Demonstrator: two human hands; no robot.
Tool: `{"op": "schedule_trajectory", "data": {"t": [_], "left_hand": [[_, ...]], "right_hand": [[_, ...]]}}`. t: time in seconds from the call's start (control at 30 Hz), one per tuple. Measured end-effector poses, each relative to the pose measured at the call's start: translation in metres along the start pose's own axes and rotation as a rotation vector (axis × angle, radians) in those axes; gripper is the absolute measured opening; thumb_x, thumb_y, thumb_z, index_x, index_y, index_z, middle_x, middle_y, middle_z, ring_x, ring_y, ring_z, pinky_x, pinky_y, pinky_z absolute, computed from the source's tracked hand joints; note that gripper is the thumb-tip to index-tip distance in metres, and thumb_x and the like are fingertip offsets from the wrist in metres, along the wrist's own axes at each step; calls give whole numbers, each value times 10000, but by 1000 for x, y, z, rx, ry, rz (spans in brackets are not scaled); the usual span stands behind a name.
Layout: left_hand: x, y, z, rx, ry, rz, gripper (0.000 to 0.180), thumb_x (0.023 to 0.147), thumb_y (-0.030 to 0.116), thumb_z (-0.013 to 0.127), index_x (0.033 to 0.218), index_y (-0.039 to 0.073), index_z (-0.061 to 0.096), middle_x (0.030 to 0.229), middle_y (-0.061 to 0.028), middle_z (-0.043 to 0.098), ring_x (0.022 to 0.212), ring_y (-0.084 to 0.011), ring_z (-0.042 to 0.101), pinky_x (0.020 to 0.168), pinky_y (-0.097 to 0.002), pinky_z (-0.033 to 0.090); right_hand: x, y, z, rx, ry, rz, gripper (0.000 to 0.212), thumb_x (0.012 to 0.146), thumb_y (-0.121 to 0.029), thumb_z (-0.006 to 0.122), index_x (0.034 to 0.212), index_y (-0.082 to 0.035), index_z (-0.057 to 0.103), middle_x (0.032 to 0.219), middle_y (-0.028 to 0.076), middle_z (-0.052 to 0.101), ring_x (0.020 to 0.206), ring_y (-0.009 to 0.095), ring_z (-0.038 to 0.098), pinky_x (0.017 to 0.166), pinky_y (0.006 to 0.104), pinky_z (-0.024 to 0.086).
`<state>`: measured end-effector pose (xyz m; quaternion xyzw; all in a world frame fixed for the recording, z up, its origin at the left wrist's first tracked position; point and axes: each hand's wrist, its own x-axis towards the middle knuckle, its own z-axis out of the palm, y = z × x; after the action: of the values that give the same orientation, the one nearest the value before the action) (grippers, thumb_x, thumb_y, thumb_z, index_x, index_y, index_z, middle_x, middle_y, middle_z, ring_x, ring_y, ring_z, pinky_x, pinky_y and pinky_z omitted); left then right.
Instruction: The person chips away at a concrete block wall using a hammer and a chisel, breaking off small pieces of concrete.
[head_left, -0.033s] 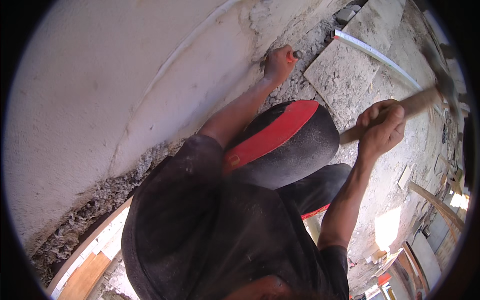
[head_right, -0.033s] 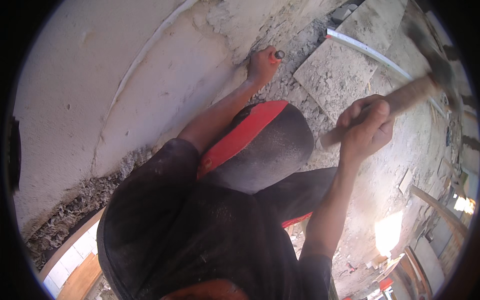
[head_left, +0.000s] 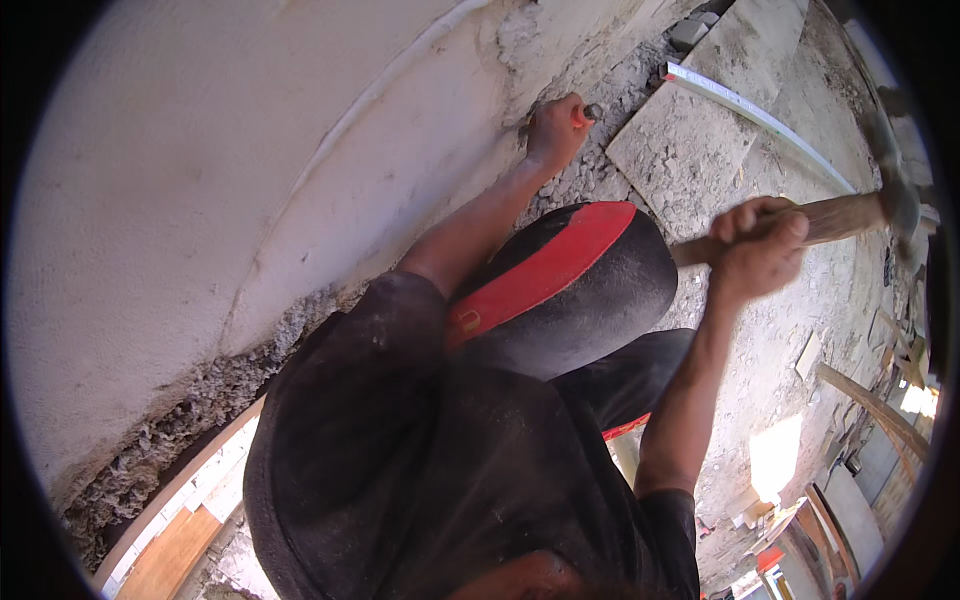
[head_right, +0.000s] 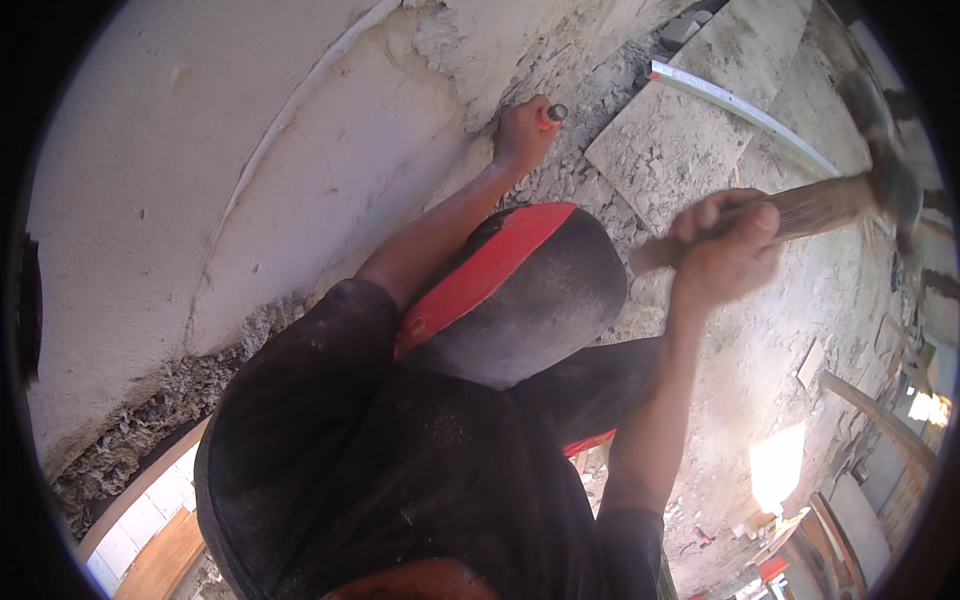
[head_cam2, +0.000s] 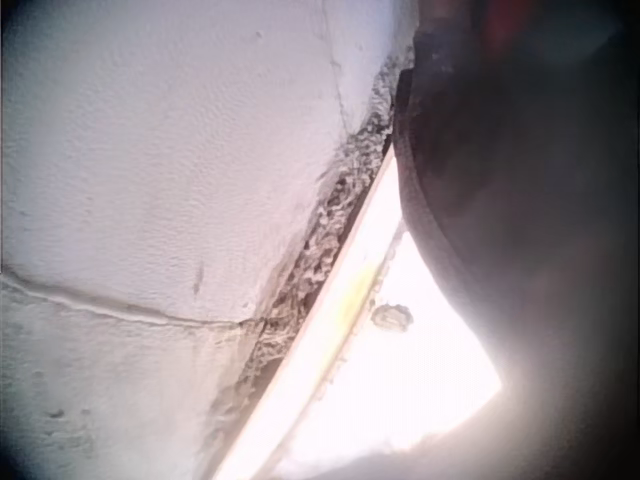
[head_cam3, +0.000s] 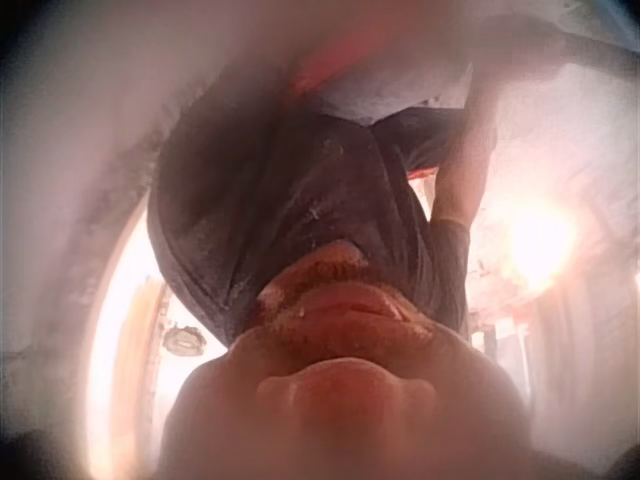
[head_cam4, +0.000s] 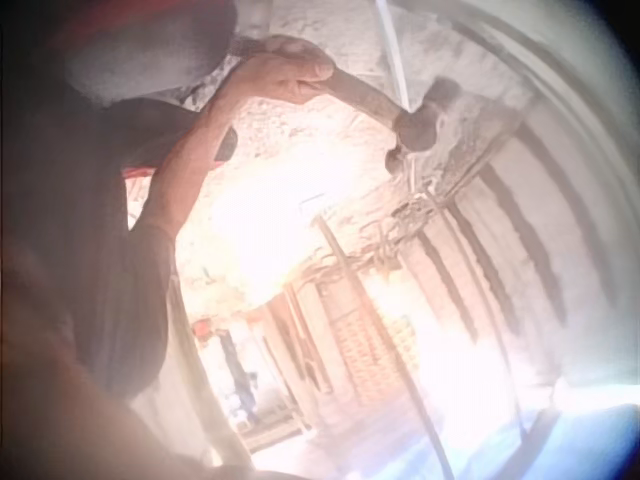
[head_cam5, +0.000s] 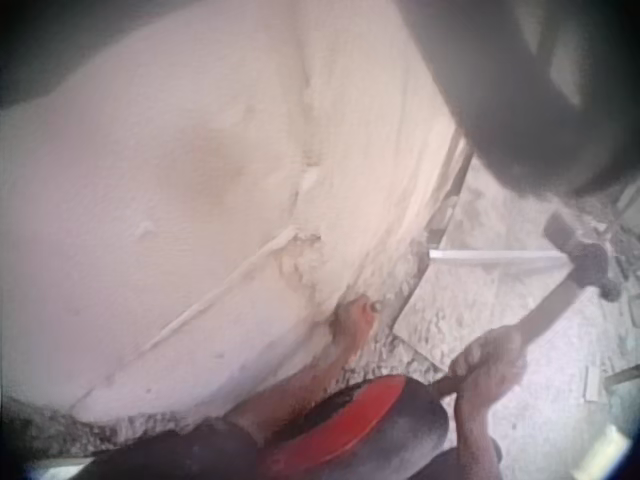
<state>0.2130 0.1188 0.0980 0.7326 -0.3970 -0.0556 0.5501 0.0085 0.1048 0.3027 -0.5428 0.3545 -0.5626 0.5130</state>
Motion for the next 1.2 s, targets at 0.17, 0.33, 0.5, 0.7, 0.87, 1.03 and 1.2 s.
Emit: {"op": "schedule_trajectory", "data": {"t": [0.17,0.33,0.5,0.7,0.87,1.03,1.2], "left_hand": [[3,-3,10,20,-30,43,176,742,68,745,772,53,572,691,-156,631,689,-381,643,582,-411,470],[-48,-5,23,71,-369,242,146,770,167,724,776,73,614,714,-143,645,709,-361,653,628,-440,485],[-107,-30,71,230,-1014,-34,150,752,217,709,756,103,612,693,-122,637,712,-344,664,639,-467,485],[-34,13,58,10,-403,564,26,790,155,683,800,142,663,747,-60,628,717,-293,622,700,-433,469],[-4,-3,44,166,-312,503,125,764,140,717,833,117,615,778,-68,604,819,-296,589,801,-435,412],[-21,-8,50,215,-260,507,130,779,143,717,835,114,603,792,-66,604,837,-293,584,811,-427,398],[-8,3,41,174,-230,553,132,792,159,717,840,114,602,802,-71,609,837,-287,583,811,-421,394]], "right_hand": [[-8,94,-27,-827,-618,308,336,982,-287,532,1003,41,604,727,182,582,637,226,589,615,374,456],[-40,58,-72,-850,-424,326,349,988,-309,523,950,35,577,648,102,521,593,185,554,573,366,442],[-63,50,-86,-603,-199,468,329,1004,-328,514,845,-40,508,618,5,483,495,104,498,449,298,407],[-86,62,-124,-448,50,675,297,1002,-331,529,886,-63,479,626,-18,456,466,66,436,409,240,357],[-97,71,-131,-361,50,709,361,1005,-400,541,833,-91,467,575,-25,445,416,74,424,372,245,359],[-98,60,-126,-338,52,686,362,1008,-402,532,833,-93,464,587,-15,450,422,80,431,374,244,370],[-78,23,-115,-246,112,574,297,1012,-331,532,869,-81,461,607,-12,443,457,77,424,402,239,336]]}}
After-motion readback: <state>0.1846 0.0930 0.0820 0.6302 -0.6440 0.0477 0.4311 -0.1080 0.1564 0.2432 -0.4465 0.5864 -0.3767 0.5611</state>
